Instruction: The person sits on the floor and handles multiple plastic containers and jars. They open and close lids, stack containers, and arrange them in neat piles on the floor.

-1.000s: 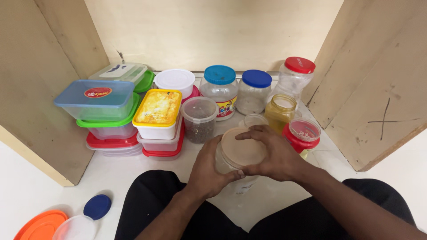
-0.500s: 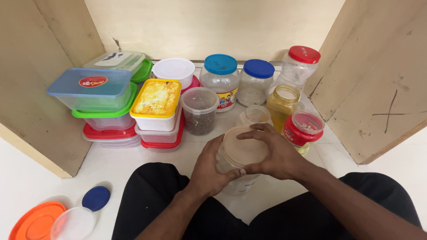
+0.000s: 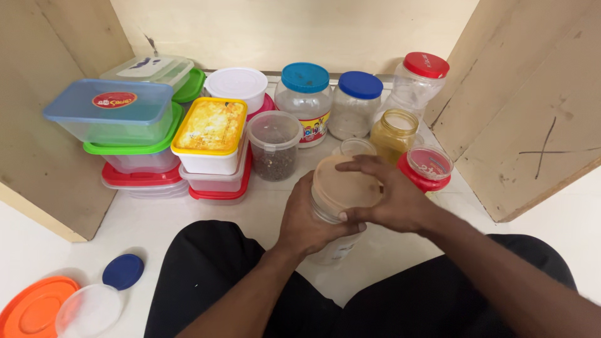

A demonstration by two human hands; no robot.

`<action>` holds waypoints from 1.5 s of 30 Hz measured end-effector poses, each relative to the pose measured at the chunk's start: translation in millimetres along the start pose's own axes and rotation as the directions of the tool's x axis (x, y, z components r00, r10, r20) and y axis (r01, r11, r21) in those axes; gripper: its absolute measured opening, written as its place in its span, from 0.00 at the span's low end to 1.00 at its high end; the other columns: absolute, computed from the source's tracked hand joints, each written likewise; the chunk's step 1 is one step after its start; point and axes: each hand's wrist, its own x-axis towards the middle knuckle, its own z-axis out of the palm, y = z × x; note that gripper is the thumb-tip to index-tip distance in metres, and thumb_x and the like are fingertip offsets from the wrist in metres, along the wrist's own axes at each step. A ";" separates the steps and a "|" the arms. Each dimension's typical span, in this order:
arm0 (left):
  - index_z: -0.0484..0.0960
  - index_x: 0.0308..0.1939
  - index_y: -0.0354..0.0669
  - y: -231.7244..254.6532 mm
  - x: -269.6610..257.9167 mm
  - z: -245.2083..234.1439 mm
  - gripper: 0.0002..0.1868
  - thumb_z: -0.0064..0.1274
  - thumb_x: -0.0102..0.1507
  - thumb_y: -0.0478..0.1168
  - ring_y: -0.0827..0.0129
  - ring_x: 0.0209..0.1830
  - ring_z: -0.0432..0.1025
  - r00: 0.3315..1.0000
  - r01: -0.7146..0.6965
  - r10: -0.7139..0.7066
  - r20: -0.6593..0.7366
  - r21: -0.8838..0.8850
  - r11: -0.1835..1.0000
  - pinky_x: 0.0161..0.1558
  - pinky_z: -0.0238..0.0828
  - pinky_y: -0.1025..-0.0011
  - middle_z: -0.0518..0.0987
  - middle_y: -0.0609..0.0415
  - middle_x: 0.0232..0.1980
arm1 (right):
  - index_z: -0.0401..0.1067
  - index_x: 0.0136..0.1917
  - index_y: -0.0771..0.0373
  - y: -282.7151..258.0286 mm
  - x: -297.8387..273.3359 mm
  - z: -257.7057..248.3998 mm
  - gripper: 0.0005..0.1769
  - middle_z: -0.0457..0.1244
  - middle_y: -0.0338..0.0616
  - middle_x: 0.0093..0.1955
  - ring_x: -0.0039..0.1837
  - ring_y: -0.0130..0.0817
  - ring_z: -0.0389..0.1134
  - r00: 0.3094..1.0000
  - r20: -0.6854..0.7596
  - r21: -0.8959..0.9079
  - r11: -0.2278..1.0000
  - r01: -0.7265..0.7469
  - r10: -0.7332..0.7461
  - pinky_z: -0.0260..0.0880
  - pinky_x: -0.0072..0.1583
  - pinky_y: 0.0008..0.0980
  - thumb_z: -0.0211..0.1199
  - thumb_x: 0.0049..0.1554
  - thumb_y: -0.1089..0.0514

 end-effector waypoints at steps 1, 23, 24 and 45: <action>0.62 0.70 0.38 -1.6 -0.2 1.0 0.62 0.79 0.36 0.50 0.60 0.67 0.70 1.000 -0.004 0.004 -0.010 0.010 1.000 0.65 0.70 0.62 0.71 0.47 0.65 | 0.68 0.69 0.44 1.5 1.5 -3.0 0.48 0.51 0.45 0.80 0.79 0.43 0.55 0.999 0.017 -0.022 0.999 0.029 -0.028 0.59 0.73 0.46 0.79 0.35 0.47; 0.63 0.72 0.39 -22.7 -6.9 6.9 0.62 0.77 0.39 0.56 0.57 0.70 0.67 0.993 -0.094 0.098 -0.067 0.061 0.994 0.69 0.66 0.59 0.72 0.46 0.68 | 0.70 0.71 0.42 0.2 14.3 -13.0 0.51 0.46 0.42 0.82 0.83 0.43 0.45 0.955 0.273 -0.122 0.980 0.157 -0.119 0.50 0.77 0.47 0.82 0.34 0.48; 0.62 0.72 0.40 -21.8 -6.6 6.1 0.63 0.77 0.38 0.56 0.57 0.70 0.67 0.995 -0.079 0.083 -0.055 0.073 0.994 0.68 0.66 0.59 0.71 0.46 0.68 | 0.70 0.71 0.42 0.7 14.4 -12.9 0.51 0.46 0.42 0.82 0.83 0.44 0.45 0.953 0.276 -0.124 0.978 0.165 -0.126 0.50 0.77 0.47 0.82 0.34 0.48; 0.64 0.70 0.43 -18.4 -8.5 7.6 0.59 0.79 0.39 0.51 0.59 0.70 0.68 0.993 -0.093 0.097 -0.065 0.062 0.994 0.68 0.67 0.61 0.71 0.49 0.67 | 0.76 0.64 0.46 15.3 7.1 -0.5 0.43 0.54 0.51 0.77 0.76 0.47 0.59 0.975 0.091 -0.183 0.959 0.215 -0.202 0.62 0.71 0.44 0.79 0.33 0.40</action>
